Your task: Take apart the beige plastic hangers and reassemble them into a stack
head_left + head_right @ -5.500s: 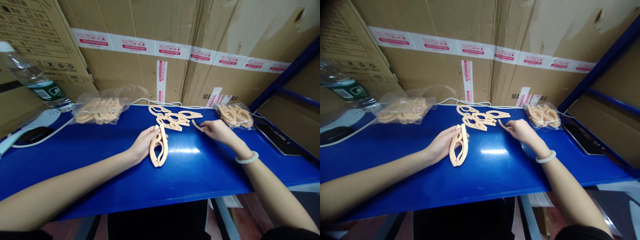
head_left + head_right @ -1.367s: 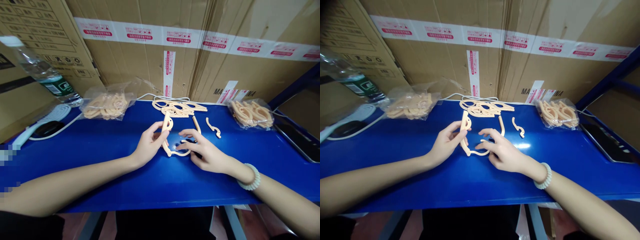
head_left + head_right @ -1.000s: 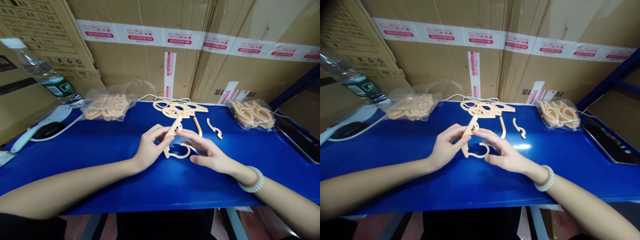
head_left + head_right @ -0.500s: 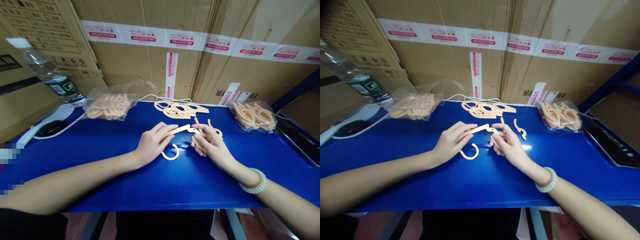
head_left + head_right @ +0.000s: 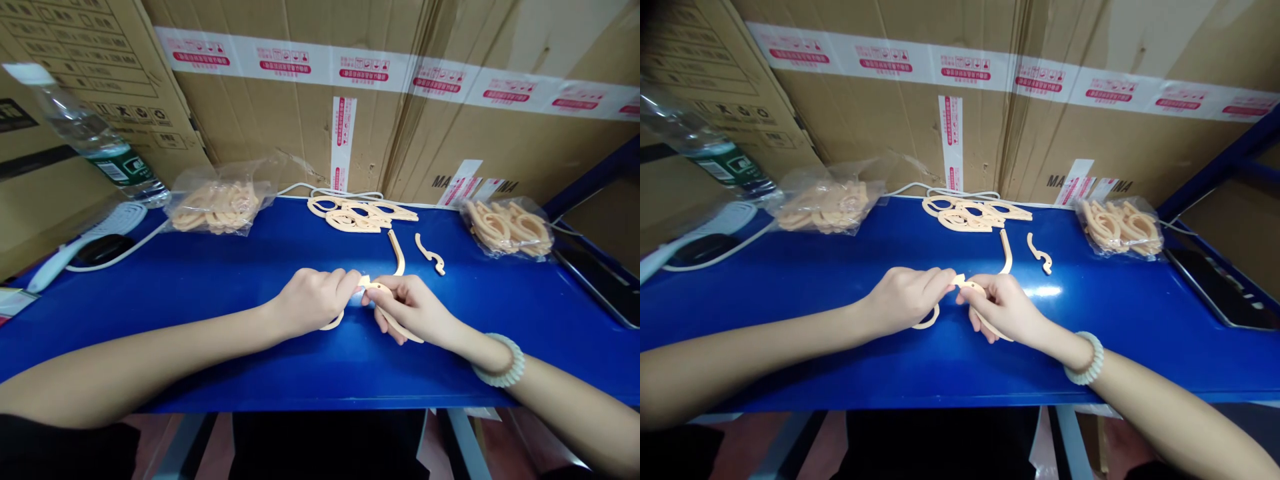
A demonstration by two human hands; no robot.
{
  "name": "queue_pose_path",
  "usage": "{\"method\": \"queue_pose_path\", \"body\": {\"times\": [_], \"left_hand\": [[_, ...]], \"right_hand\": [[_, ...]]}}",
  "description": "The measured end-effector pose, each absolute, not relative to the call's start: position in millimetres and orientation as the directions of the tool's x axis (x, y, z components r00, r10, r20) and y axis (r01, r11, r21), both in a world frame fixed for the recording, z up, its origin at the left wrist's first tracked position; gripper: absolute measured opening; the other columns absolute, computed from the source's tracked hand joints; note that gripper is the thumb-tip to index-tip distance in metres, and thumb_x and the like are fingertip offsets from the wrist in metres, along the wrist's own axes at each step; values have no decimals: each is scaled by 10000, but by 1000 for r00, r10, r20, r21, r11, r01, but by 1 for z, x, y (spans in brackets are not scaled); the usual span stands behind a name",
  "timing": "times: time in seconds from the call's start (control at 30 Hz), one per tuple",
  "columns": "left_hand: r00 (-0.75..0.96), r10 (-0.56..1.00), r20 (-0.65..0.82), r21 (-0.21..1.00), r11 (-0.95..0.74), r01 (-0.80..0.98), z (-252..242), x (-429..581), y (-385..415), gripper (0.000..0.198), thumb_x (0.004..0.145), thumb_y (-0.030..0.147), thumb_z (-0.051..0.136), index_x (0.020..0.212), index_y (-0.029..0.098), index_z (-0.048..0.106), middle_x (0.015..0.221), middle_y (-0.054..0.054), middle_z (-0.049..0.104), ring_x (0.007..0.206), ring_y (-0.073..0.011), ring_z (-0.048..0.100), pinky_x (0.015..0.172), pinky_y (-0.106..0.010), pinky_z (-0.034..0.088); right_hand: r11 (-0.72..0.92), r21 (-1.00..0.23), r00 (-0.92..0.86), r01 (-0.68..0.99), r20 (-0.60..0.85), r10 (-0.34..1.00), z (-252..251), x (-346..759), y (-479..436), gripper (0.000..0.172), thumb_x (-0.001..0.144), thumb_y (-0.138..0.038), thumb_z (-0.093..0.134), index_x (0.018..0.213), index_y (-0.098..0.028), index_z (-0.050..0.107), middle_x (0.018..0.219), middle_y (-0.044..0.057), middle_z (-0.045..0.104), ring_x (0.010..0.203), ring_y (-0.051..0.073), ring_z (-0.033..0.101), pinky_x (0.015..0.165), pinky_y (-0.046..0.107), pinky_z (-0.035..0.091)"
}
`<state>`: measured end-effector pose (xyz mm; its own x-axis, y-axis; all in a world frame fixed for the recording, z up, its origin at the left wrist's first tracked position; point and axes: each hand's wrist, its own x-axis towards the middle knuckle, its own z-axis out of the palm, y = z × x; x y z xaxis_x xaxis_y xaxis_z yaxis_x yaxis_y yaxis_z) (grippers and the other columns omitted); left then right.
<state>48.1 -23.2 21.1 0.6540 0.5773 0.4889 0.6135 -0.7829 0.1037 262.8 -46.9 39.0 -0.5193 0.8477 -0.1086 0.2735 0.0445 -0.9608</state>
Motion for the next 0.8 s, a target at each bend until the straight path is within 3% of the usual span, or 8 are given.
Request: {"method": "queue_pose_path", "body": {"times": [0.1, 0.17, 0.27, 0.33, 0.47, 0.57, 0.67, 0.8], "left_hand": [[697, 482, 531, -65, -798, 600, 18, 47, -24, 265, 1025, 195, 405, 867, 152, 614, 583, -17, 567, 457, -138, 495, 424, -246, 195], [702, 470, 535, -74, -802, 593, 17, 46, -24, 291, 1048, 201, 363, 894, 147, 603, 598, -15, 595, 466, -141, 541, 418, -235, 238], [661, 583, 473, 120, -785, 607, 17, 46, -22, 350, 1081, 264, 305, 927, 153, 600, 594, -2, 611, 466, -133, 566, 439, -217, 308], [612, 673, 415, 303, -736, 605, 19, 46, -19, 375, 1084, 301, 297, 961, 152, 618, 611, 1, 625, 469, -125, 564, 476, -216, 351], [446, 847, 289, 666, -513, 542, 26, 44, -11, 379, 1050, 355, 366, 974, 165, 684, 615, 17, 597, 504, -117, 530, 533, -223, 377], [336, 939, 76, 892, -214, 397, 29, 43, -4, 382, 1005, 434, 450, 909, 161, 699, 539, 41, 469, 456, -104, 429, 471, -213, 322], [312, 938, -152, 978, 97, 185, 29, 42, 1, 354, 969, 448, 502, 966, 139, 675, 501, 70, 375, 393, -86, 332, 410, -204, 254], [299, 936, -185, 976, 210, -51, 28, 39, 3, 239, 888, 336, 581, 974, 125, 653, 516, 44, 468, 425, -96, 431, 437, -195, 327]], "right_hand": [[186, -917, -489, 354, -12, 872, 41, 263, -50, 423, 1033, -494, 488, 743, -191, 544, 523, -28, 592, 331, 92, 505, 365, 197, 362], [338, -841, -502, 422, 93, 860, 39, 264, -51, 434, 1057, -431, 454, 702, -193, 528, 519, -26, 574, 361, 90, 516, 416, 206, 386], [642, -583, -571, 498, 337, 749, 36, 265, -52, 372, 1065, -332, 443, 752, -182, 576, 567, -11, 584, 425, 98, 514, 465, 231, 367], [744, -445, -582, 499, 464, 668, 39, 269, -49, 304, 1061, -286, 455, 833, -172, 620, 601, -12, 594, 447, 98, 502, 474, 238, 355], [698, -473, -444, 538, 544, 712, 61, 295, -29, 240, 1051, -267, 499, 935, -183, 692, 772, 27, 696, 658, 145, 639, 650, 257, 491], [729, -333, -481, 598, 579, 658, 74, 328, 0, 157, 976, -274, 623, 990, -207, 764, 1091, 108, 722, 993, 262, 660, 885, 407, 523], [750, -162, -609, 641, 486, 626, 69, 358, 27, 181, 932, -218, 624, 962, -219, 803, 1042, 112, 721, 945, 284, 652, 833, 450, 545], [743, -172, -678, 647, 315, 664, 51, 379, 45, 324, 835, -44, 511, 909, -177, 797, 1037, 112, 727, 907, 251, 709, 812, 398, 590]]}}
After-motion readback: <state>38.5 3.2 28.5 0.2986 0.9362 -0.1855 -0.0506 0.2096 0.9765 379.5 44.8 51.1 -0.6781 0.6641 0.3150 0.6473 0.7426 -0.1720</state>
